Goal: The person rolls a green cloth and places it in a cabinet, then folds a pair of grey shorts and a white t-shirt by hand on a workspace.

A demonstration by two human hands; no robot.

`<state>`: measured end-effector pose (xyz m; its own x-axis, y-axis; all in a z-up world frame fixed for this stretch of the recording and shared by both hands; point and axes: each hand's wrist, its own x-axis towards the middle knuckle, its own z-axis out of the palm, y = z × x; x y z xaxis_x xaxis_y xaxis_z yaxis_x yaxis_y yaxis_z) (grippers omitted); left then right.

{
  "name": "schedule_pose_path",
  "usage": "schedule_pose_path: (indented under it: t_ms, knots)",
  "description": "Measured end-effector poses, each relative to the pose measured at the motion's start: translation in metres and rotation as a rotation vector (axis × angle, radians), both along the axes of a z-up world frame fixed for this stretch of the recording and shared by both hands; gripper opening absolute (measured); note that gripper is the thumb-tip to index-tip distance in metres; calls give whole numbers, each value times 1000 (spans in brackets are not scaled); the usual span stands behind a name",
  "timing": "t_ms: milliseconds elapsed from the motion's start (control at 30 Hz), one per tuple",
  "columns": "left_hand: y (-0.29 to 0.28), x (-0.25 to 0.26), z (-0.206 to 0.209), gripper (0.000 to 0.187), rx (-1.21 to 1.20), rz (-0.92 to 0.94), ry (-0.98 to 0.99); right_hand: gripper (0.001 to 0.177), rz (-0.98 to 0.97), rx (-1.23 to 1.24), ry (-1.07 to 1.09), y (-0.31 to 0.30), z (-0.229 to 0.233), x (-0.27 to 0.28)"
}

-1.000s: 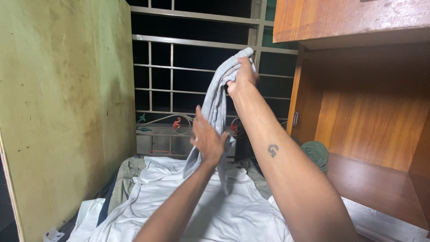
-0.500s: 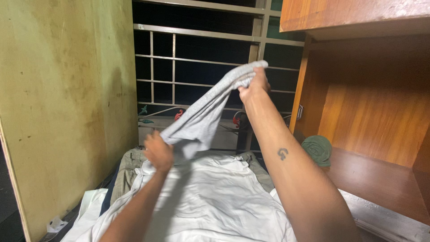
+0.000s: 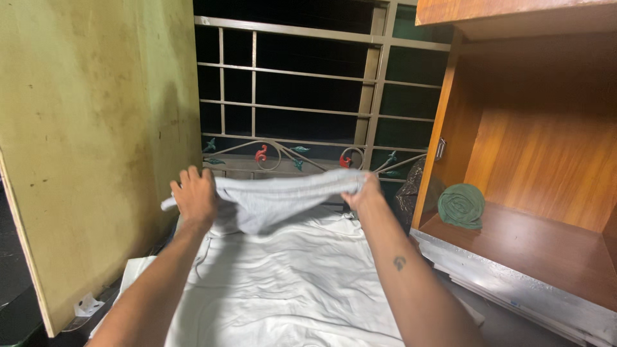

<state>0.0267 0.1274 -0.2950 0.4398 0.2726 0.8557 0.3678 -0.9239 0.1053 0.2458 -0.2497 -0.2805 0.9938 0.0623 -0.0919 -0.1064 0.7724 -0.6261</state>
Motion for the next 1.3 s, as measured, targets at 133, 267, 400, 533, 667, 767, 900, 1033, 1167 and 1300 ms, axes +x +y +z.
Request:
schedule_pose_path:
  t_ms: [133,267,400,533,667,767,900,1033,1167,1300]
  knots:
    - [-7,18,-51,19,36,-18,51,47,-6,-36,124,-19,-66,2]
    - [-6,46,-94,29,9,-60,213,53,-37,-111,190,-37,-100,-20]
    - [-7,52,-108,42,-57,-127,470,56,-51,-103,154,-42,-101,-42]
    - [-13,24,-88,73,-81,-288,673,58,-70,-89,152,-39,-99,-51]
    - [-17,0,-65,79,-68,-325,789,59,-98,-88,163,-33,-102,-51]
    - [-27,6,-72,63,2,-230,770,61,-98,-83,175,-32,-107,-50]
    - [-23,35,-104,44,220,-167,577,59,-96,-161,206,-39,-109,-54]
    - [-12,48,-107,40,234,-185,479,57,-115,-209,212,-42,-112,-63]
    - [0,40,-72,29,291,-131,272,55,-78,-275,150,-35,-107,-78]
    - [14,17,-18,35,327,3,299,53,6,-250,59,-23,-96,-99]
